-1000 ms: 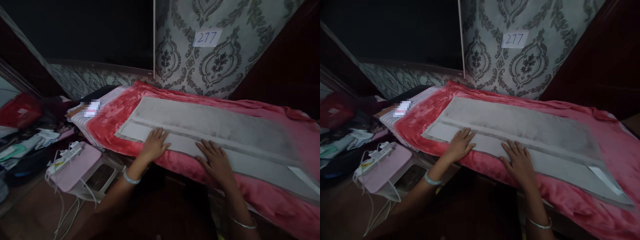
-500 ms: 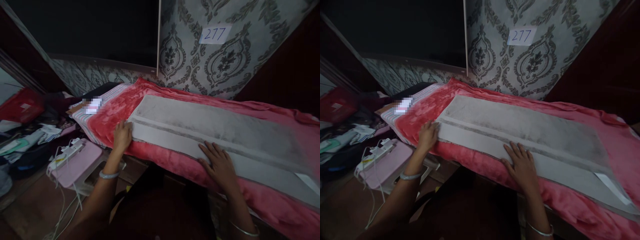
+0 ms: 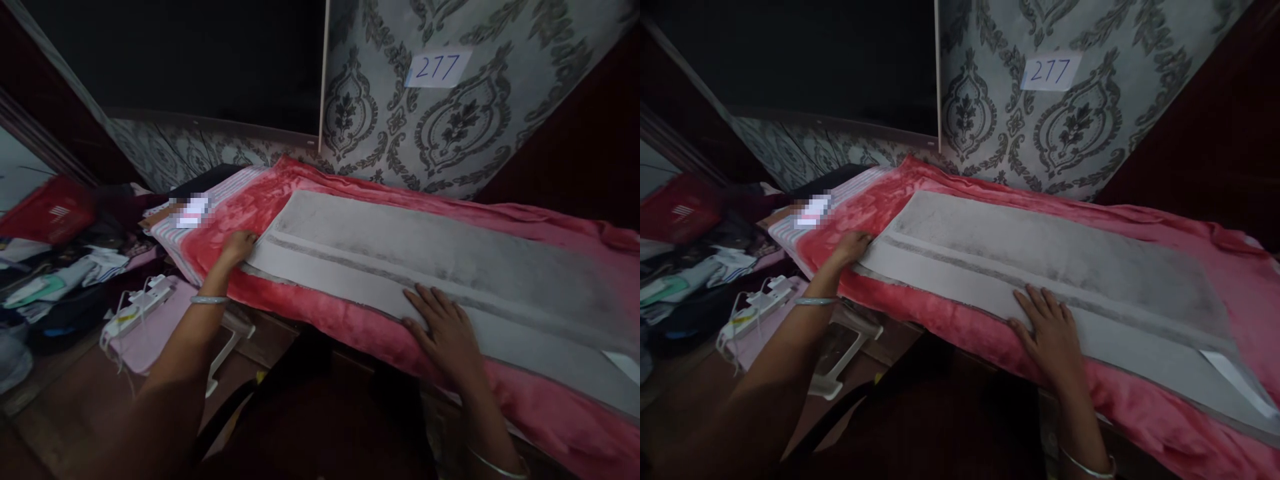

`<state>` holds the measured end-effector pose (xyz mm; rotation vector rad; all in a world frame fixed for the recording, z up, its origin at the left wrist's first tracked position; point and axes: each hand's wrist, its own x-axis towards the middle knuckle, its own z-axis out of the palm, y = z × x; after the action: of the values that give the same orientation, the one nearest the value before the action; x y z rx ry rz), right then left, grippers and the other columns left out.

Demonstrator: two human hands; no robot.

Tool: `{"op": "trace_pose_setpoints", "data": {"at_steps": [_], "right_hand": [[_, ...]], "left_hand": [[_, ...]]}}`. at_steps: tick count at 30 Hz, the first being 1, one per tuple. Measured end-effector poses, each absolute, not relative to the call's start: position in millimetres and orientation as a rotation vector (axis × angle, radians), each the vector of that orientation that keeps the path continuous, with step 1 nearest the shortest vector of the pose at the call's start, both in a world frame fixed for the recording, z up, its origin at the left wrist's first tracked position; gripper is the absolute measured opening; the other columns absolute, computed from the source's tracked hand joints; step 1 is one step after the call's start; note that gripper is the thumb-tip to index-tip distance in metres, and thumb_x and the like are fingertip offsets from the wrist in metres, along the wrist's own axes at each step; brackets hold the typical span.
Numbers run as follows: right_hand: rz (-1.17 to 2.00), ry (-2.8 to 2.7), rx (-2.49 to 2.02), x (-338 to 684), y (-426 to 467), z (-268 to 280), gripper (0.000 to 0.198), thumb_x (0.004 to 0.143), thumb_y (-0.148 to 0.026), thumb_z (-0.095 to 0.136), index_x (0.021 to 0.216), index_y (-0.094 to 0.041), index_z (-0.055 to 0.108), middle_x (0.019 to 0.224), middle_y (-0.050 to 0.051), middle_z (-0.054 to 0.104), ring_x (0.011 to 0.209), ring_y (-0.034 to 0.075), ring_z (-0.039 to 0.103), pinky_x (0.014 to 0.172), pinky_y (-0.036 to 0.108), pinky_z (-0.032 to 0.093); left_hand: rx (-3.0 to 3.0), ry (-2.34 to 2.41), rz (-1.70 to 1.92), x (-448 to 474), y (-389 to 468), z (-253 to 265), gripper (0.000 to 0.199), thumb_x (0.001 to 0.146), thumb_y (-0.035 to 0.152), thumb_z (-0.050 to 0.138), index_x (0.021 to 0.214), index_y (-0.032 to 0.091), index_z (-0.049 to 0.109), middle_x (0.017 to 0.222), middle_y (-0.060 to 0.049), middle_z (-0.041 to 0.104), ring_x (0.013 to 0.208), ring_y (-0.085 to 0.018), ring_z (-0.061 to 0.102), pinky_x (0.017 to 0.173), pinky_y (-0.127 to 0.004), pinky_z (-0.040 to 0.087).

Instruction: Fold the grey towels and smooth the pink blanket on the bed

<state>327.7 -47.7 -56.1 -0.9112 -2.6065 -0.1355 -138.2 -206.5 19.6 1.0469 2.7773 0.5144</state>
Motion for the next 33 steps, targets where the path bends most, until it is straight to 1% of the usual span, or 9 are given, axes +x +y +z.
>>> {"op": "trace_pose_setpoints", "data": {"at_steps": [4,9,14,19,22,24,28,30,33], "right_hand": [[-0.135,-2.596,-0.897,328,-46,-59,0.055,0.102,-0.05,0.038,0.154,-0.033,0.046,0.157,0.004,0.049,0.145,0.033,0.041,0.112,0.058,0.04],[-0.125,-2.586,-0.884,328,-44,-63,0.055,0.102,-0.052,0.037,0.152,-0.033,0.048,0.156,0.004,0.05,0.144,0.034,0.043,0.11,0.059,0.041],[-0.125,-2.574,-0.886,327,-43,-65,0.055,0.101,-0.051,0.039,0.152,-0.033,0.048,0.155,0.004,0.051,0.144,0.034,0.043,0.11,0.059,0.041],[-0.143,-2.585,-0.88,327,-42,-66,0.055,0.101,-0.052,0.038,0.152,-0.033,0.049,0.155,0.004,0.051,0.144,0.034,0.043,0.109,0.059,0.043],[-0.157,-2.589,-0.884,327,-42,-65,0.055,0.102,-0.052,0.037,0.149,-0.03,0.053,0.155,0.005,0.051,0.143,0.034,0.044,0.109,0.059,0.043],[-0.165,-2.593,-0.888,327,-42,-64,0.054,0.102,-0.052,0.037,0.148,-0.029,0.054,0.155,0.006,0.051,0.143,0.034,0.044,0.109,0.059,0.043],[-0.175,-2.599,-0.899,327,-42,-63,0.053,0.103,-0.051,0.036,0.149,-0.03,0.053,0.155,0.005,0.051,0.143,0.033,0.044,0.109,0.058,0.043],[-0.177,-2.597,-0.902,327,-43,-62,0.053,0.102,-0.051,0.037,0.15,-0.031,0.051,0.155,0.005,0.051,0.144,0.033,0.043,0.109,0.058,0.043],[-0.172,-2.59,-0.9,327,-43,-62,0.054,0.102,-0.05,0.039,0.152,-0.032,0.048,0.156,0.004,0.05,0.144,0.033,0.042,0.109,0.057,0.043]], "left_hand": [[1.118,2.425,0.802,-150,-218,22,0.031,0.079,0.028,0.05,0.095,0.017,0.074,0.096,-0.005,0.077,0.088,-0.02,0.067,0.081,-0.027,0.053],[1.045,2.235,0.927,-153,-221,29,0.023,0.068,0.034,0.059,0.08,0.019,0.072,0.077,-0.002,0.073,0.075,-0.02,0.064,0.074,-0.031,0.055],[1.025,2.204,0.971,-151,-221,32,0.024,0.066,0.032,0.058,0.08,0.018,0.073,0.073,-0.002,0.072,0.069,-0.019,0.063,0.068,-0.03,0.054],[1.154,2.493,0.593,-149,-212,36,0.023,0.07,0.026,0.053,0.078,0.018,0.073,0.076,-0.003,0.074,0.073,-0.02,0.066,0.065,-0.027,0.051],[1.158,2.605,0.507,-147,-201,32,0.021,0.075,0.025,0.053,0.076,0.017,0.073,0.079,-0.006,0.074,0.077,-0.022,0.067,0.068,-0.027,0.05],[1.157,2.684,0.478,-146,-196,27,0.022,0.08,0.024,0.053,0.083,0.017,0.073,0.089,-0.008,0.077,0.086,-0.023,0.068,0.074,-0.027,0.05],[1.128,2.834,0.46,-142,-195,17,0.033,0.091,0.026,0.046,0.112,0.017,0.07,0.115,-0.015,0.075,0.103,-0.026,0.068,0.083,-0.03,0.049],[1.122,2.877,0.399,-141,-196,15,0.036,0.094,0.028,0.045,0.118,0.016,0.068,0.117,-0.018,0.074,0.106,-0.028,0.068,0.084,-0.032,0.049],[1.143,2.882,0.273,-140,-196,14,0.035,0.095,0.029,0.045,0.118,0.017,0.069,0.118,-0.017,0.074,0.109,-0.03,0.068,0.086,-0.033,0.049]]}}
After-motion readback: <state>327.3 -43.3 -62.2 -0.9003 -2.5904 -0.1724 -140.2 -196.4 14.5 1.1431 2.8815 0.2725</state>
